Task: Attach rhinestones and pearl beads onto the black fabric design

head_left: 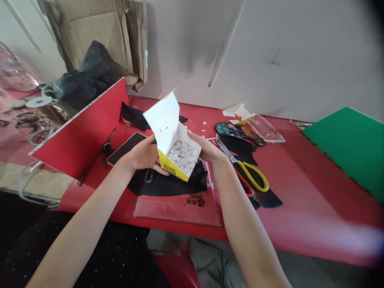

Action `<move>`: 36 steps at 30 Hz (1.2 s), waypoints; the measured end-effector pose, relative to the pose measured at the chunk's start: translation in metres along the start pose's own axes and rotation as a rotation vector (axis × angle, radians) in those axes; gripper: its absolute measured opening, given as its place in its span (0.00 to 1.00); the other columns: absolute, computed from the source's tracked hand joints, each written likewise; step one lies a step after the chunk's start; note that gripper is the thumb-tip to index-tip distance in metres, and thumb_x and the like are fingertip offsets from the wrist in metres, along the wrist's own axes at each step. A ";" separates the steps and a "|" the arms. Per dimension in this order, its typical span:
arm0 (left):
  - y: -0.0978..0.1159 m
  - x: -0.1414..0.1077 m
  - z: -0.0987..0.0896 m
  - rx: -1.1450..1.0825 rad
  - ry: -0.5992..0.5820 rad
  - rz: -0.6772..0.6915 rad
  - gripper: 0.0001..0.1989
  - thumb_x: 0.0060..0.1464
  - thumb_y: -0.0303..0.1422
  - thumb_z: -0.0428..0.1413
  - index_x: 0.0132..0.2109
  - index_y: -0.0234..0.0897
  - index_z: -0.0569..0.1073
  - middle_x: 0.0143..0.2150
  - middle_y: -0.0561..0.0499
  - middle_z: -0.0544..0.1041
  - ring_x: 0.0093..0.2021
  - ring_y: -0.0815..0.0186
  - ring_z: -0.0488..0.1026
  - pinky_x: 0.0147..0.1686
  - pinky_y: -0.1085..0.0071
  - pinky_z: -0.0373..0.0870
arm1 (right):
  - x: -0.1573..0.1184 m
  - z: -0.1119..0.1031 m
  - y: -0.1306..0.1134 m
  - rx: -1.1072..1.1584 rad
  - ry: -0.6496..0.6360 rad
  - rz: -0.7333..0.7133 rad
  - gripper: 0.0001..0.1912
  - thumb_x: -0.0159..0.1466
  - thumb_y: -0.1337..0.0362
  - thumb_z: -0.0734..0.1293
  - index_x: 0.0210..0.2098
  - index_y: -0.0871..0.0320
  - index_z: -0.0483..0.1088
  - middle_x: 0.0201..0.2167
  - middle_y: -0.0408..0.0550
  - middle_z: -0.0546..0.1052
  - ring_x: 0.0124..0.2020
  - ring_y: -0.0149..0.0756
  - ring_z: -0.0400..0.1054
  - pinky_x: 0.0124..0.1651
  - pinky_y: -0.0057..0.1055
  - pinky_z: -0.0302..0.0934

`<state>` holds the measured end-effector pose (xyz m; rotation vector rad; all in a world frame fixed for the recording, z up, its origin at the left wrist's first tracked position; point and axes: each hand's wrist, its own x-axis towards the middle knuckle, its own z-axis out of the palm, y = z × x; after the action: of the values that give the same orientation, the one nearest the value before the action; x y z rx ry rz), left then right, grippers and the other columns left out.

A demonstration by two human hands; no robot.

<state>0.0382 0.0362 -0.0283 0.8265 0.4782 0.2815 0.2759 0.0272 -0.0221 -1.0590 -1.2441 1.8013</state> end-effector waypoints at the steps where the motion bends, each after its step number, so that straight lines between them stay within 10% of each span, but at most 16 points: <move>1: -0.004 0.001 0.002 0.005 -0.018 0.010 0.31 0.58 0.54 0.41 0.56 0.35 0.67 0.47 0.42 0.78 0.49 0.50 0.74 0.42 0.54 0.75 | -0.001 0.001 0.000 -0.023 -0.008 0.005 0.33 0.56 0.40 0.66 0.51 0.58 0.72 0.43 0.54 0.79 0.48 0.48 0.72 0.55 0.44 0.64; 6: -0.015 -0.001 0.010 0.021 0.064 0.136 0.28 0.50 0.54 0.53 0.51 0.40 0.71 0.49 0.39 0.77 0.49 0.44 0.75 0.34 0.53 0.78 | -0.004 0.007 -0.004 -0.092 0.001 -0.028 0.32 0.59 0.37 0.61 0.50 0.54 0.72 0.42 0.51 0.78 0.47 0.47 0.72 0.49 0.42 0.66; 19: 0.010 0.001 0.017 0.134 0.532 0.407 0.24 0.57 0.46 0.43 0.49 0.34 0.71 0.45 0.38 0.76 0.48 0.50 0.74 0.43 0.54 0.75 | 0.005 0.028 0.000 0.005 0.142 -0.237 0.31 0.57 0.58 0.67 0.59 0.50 0.58 0.54 0.50 0.72 0.49 0.45 0.71 0.47 0.46 0.71; 24: 0.007 -0.003 0.004 0.917 1.009 0.482 0.19 0.48 0.33 0.50 0.47 0.35 0.74 0.42 0.44 0.76 0.41 0.58 0.73 0.43 0.59 0.71 | 0.012 0.010 0.003 0.165 0.380 -0.305 0.23 0.55 0.60 0.69 0.50 0.51 0.63 0.48 0.47 0.75 0.47 0.43 0.72 0.45 0.48 0.74; 28: 0.004 -0.007 -0.003 1.515 0.743 0.335 0.09 0.49 0.30 0.53 0.38 0.36 0.76 0.37 0.47 0.74 0.39 0.61 0.71 0.45 0.62 0.68 | 0.021 -0.013 0.012 0.204 0.615 -0.278 0.19 0.55 0.60 0.68 0.45 0.51 0.61 0.46 0.47 0.75 0.46 0.42 0.73 0.42 0.45 0.75; 36: 0.005 -0.019 0.018 1.507 0.643 0.216 0.13 0.52 0.40 0.58 0.43 0.39 0.74 0.45 0.47 0.75 0.50 0.57 0.69 0.50 0.62 0.65 | 0.032 -0.032 0.023 -0.370 0.897 -0.120 0.25 0.61 0.52 0.60 0.54 0.54 0.55 0.53 0.57 0.70 0.44 0.42 0.73 0.39 0.40 0.73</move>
<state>0.0312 0.0203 -0.0081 2.2899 1.2499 0.3684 0.2891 0.0608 -0.0579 -1.6925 -1.0264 0.8092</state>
